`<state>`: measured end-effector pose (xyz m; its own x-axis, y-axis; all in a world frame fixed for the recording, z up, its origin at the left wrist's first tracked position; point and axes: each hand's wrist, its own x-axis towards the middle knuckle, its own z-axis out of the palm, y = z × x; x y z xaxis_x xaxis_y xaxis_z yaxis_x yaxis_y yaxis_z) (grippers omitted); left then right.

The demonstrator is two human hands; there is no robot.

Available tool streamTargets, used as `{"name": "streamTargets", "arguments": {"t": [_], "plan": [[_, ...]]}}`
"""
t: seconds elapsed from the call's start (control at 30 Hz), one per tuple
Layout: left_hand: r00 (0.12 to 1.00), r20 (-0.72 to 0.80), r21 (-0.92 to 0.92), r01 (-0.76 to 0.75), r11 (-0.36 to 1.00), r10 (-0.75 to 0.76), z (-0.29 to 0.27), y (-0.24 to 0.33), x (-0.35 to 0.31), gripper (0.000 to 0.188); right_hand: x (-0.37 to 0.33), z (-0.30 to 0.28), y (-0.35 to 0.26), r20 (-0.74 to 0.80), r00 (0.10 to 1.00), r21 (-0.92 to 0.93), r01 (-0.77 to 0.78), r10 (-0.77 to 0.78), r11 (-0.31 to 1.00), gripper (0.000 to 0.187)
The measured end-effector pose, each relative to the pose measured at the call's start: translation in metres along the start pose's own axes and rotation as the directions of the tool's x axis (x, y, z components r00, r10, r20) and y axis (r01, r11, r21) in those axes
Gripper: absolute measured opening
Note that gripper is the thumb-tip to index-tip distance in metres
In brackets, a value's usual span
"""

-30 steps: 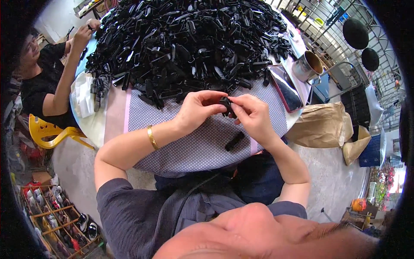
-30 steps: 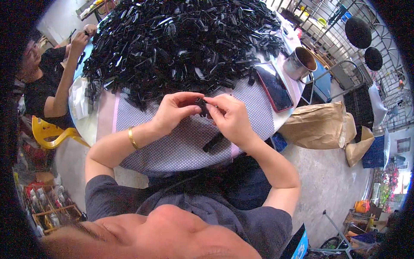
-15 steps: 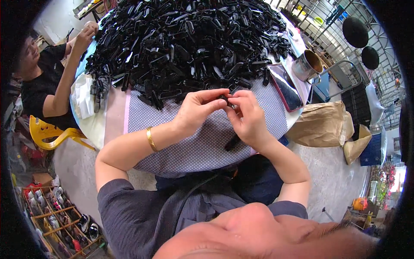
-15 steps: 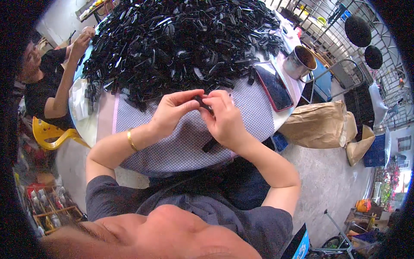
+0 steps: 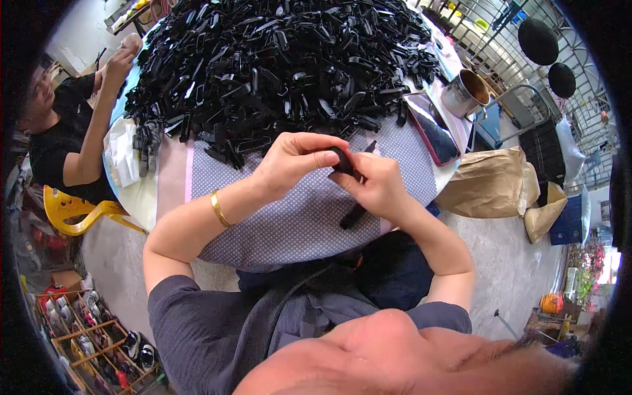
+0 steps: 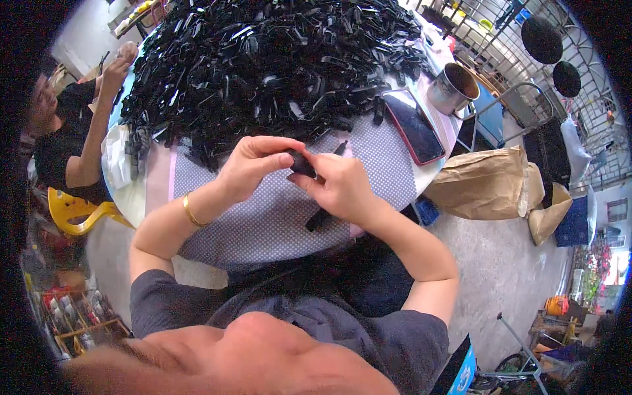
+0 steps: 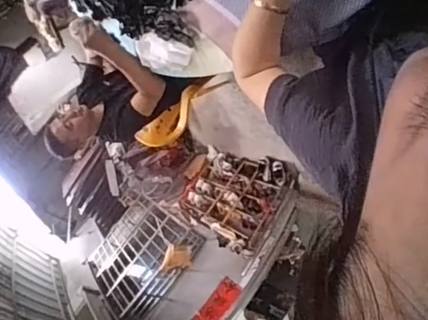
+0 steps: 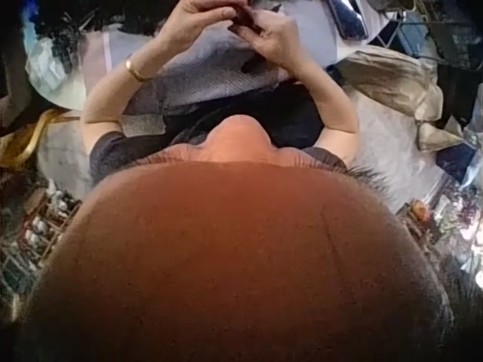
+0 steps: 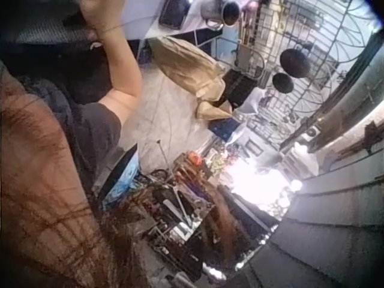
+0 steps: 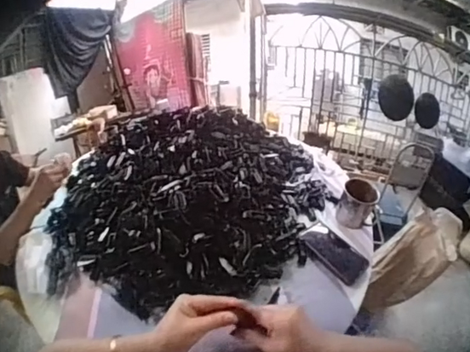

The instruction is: Inspecting and sorting a large pile of black plastic clips on a table.

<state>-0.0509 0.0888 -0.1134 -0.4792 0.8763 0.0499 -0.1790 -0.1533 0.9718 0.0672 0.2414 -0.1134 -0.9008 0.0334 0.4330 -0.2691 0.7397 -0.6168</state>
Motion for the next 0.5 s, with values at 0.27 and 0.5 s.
{"name": "streamTargets", "arguments": {"t": [0.27, 0.5], "plan": [[0.984, 0.099, 0.712, 0.034, 0.701, -0.149, 0.011, 0.001, -0.001, 0.03, 0.025, -0.032, 0.063, -0.159, 0.98, -0.237, -0.157, 0.121, 0.959, 0.023], [0.947, 0.073, 0.712, -0.269, 0.649, 0.312, 0.013, 0.001, -0.002, 0.027, 0.018, -0.049, 0.053, -0.128, 0.988, -0.242, -0.119, 0.09, 0.963, 0.02]]}}
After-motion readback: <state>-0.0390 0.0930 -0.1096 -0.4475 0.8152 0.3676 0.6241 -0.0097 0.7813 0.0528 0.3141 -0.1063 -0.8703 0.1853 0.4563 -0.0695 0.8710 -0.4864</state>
